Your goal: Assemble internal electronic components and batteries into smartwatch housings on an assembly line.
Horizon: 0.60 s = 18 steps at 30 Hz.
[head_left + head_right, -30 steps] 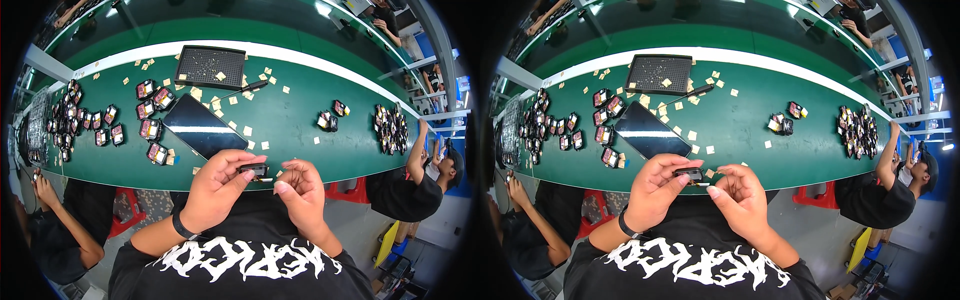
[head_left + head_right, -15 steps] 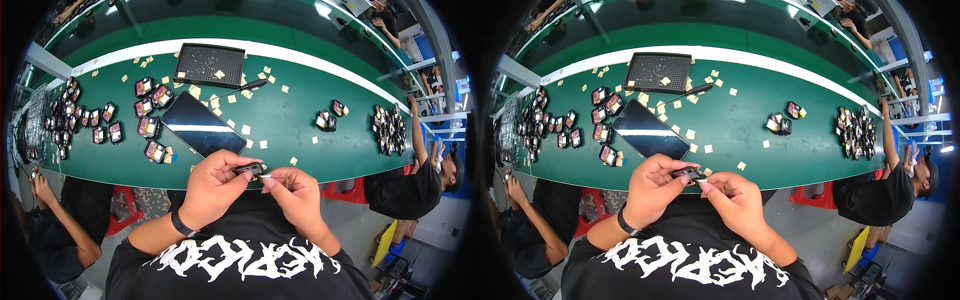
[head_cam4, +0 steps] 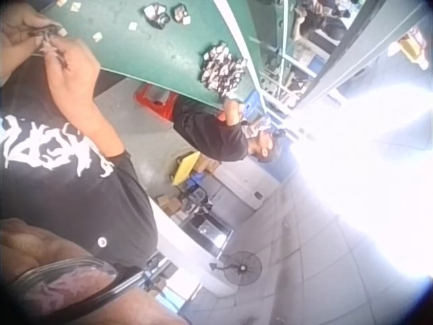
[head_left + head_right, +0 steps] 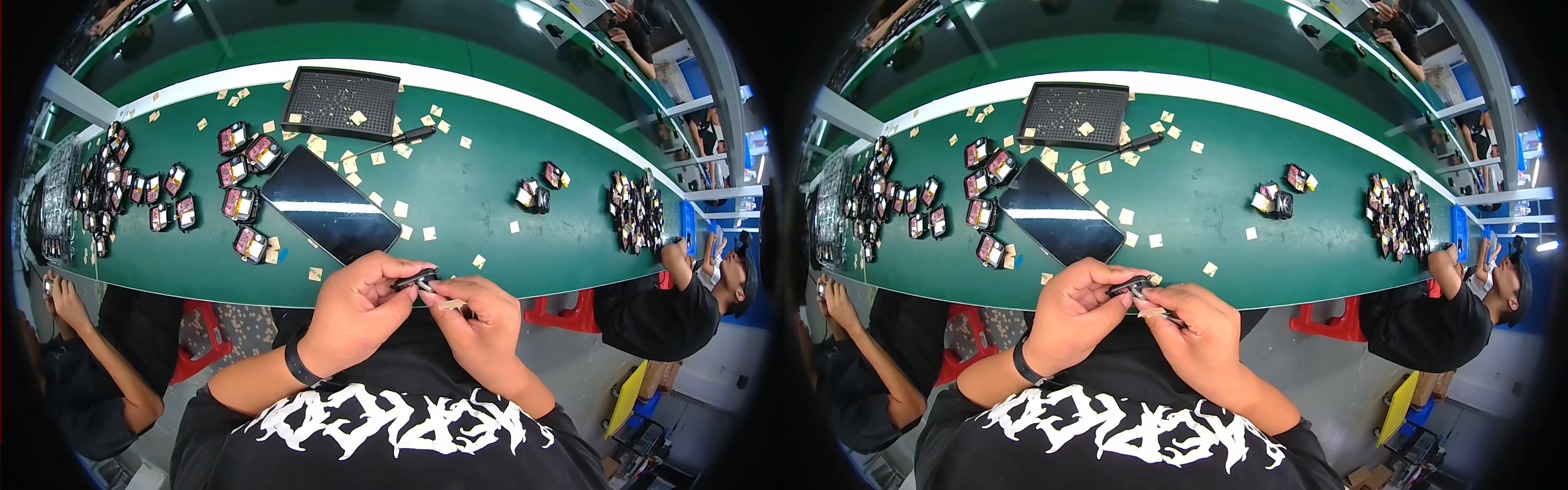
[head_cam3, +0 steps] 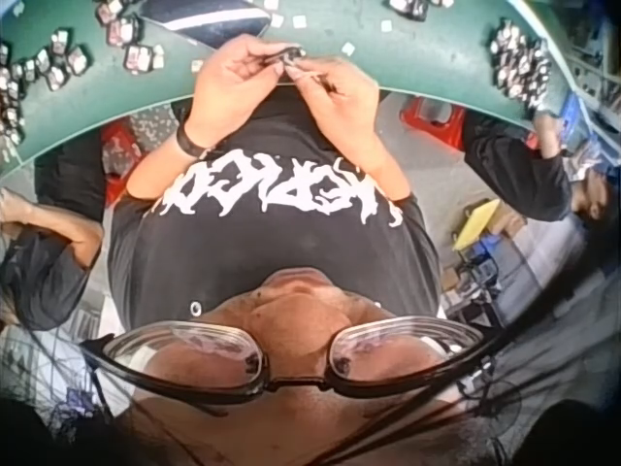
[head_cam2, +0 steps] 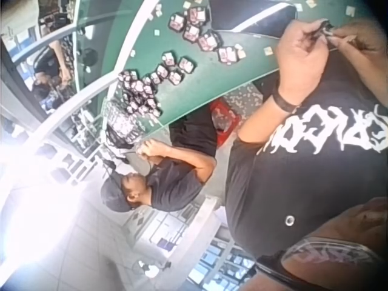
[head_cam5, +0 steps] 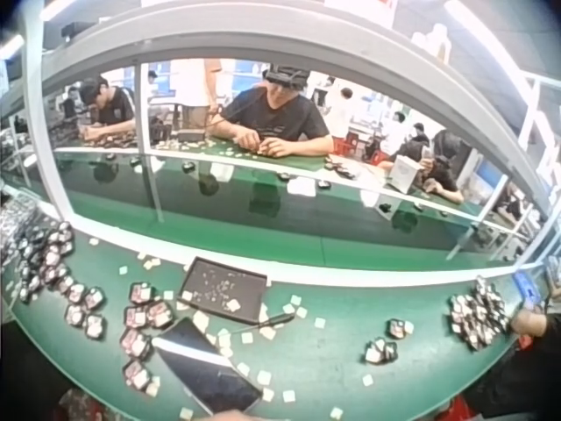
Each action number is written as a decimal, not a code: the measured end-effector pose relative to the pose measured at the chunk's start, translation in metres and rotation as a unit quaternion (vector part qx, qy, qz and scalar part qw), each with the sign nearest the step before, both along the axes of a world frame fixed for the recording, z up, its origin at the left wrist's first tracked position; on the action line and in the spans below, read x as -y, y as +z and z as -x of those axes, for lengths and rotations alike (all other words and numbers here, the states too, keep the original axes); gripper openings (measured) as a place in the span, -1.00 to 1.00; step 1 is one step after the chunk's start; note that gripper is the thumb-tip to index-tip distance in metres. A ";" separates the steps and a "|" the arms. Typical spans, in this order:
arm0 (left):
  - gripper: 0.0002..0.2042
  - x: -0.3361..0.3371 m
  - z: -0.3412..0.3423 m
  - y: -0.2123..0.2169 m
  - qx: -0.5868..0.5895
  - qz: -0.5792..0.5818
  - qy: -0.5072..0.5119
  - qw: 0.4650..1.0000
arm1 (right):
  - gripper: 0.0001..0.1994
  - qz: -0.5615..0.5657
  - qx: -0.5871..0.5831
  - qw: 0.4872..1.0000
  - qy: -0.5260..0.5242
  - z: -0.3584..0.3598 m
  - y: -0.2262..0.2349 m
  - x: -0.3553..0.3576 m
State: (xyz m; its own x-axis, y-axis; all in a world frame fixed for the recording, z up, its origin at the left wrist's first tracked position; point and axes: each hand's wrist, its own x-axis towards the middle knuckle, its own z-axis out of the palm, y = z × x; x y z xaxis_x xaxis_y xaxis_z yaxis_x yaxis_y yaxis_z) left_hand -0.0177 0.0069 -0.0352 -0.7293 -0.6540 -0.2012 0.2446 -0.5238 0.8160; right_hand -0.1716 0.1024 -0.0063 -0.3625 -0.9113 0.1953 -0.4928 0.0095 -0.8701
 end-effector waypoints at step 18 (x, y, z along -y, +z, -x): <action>-0.75 -0.008 -0.006 -0.007 -0.060 0.025 -0.005 0.998 | -0.82 -0.073 0.319 0.945 -0.026 -0.003 -0.011 -0.003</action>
State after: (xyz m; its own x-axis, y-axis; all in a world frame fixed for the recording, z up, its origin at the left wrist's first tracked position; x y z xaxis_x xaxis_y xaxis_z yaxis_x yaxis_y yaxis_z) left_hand -0.0117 0.0153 -0.0421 -0.7522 -0.6542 -0.0782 0.3381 -0.4851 0.8064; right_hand -0.1684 0.1052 -0.0170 -0.4096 -0.8890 -0.2046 0.1362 0.1622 -0.9773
